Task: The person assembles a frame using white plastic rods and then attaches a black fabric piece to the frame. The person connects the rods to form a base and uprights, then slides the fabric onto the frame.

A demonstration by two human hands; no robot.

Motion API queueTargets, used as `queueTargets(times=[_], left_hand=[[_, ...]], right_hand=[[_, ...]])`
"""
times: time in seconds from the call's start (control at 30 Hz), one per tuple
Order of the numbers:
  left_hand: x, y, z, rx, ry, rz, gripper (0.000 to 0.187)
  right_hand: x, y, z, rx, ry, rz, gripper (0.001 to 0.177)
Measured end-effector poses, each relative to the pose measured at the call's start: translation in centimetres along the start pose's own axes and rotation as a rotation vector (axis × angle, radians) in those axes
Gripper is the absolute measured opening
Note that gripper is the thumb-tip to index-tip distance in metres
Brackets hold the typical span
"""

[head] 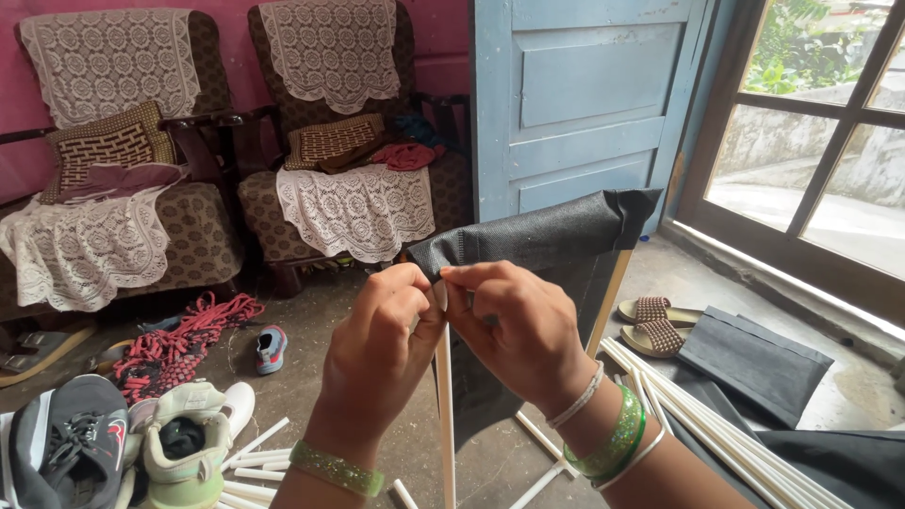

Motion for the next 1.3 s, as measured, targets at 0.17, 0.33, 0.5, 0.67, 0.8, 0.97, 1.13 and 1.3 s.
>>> queueTargets(times=[0.17,0.33,0.5,0.67,0.8,0.97,1.13,1.3], left_hand=[[0.3,-0.2,-0.1,-0.059,0.074,0.045,0.042],[0.9,-0.3,0.0,-0.104,0.164,0.127,0.043],[0.8,-0.3,0.1,-0.117,0.198,0.156,0.044],[0.7,-0.2,-0.7,-0.168,0.242,0.157,0.041],[0.4,0.1,-1.9,-0.239,0.240,0.133,0.039],[-1.6,-0.1,-3.2,-0.141,-0.042,-0.004,0.036],[-5.4,1.3,-5.7,0.014,-0.627,-0.370,0.038],[-10.0,3.7,-8.2,-0.092,-1.248,-0.704,0.060]], right_hand=[[-0.3,0.2,-0.5,0.022,-0.073,-0.028,0.048],[-0.7,0.3,-0.8,0.059,-0.107,-0.060,0.048],[-0.6,1.1,-1.2,0.051,-0.063,-0.054,0.047],[0.1,1.4,-1.8,-0.007,-0.072,-0.013,0.049],[-0.1,1.8,-2.6,-0.066,-0.035,0.042,0.046],[-1.5,2.1,-3.8,-0.176,-0.027,0.077,0.042],[3.5,-3.1,-4.8,0.136,0.221,-0.020,0.026],[18.4,-11.9,-9.0,0.549,0.780,-0.026,0.019]])
Point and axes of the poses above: each hand's wrist, its own z-axis towards the middle knuckle, its own y-axis out of the palm, x = y × z, the point moved 9 cm from there along z, towards the middle knuckle, and after that the axes turned 2 degrees about -y, right-handed, at the moved point
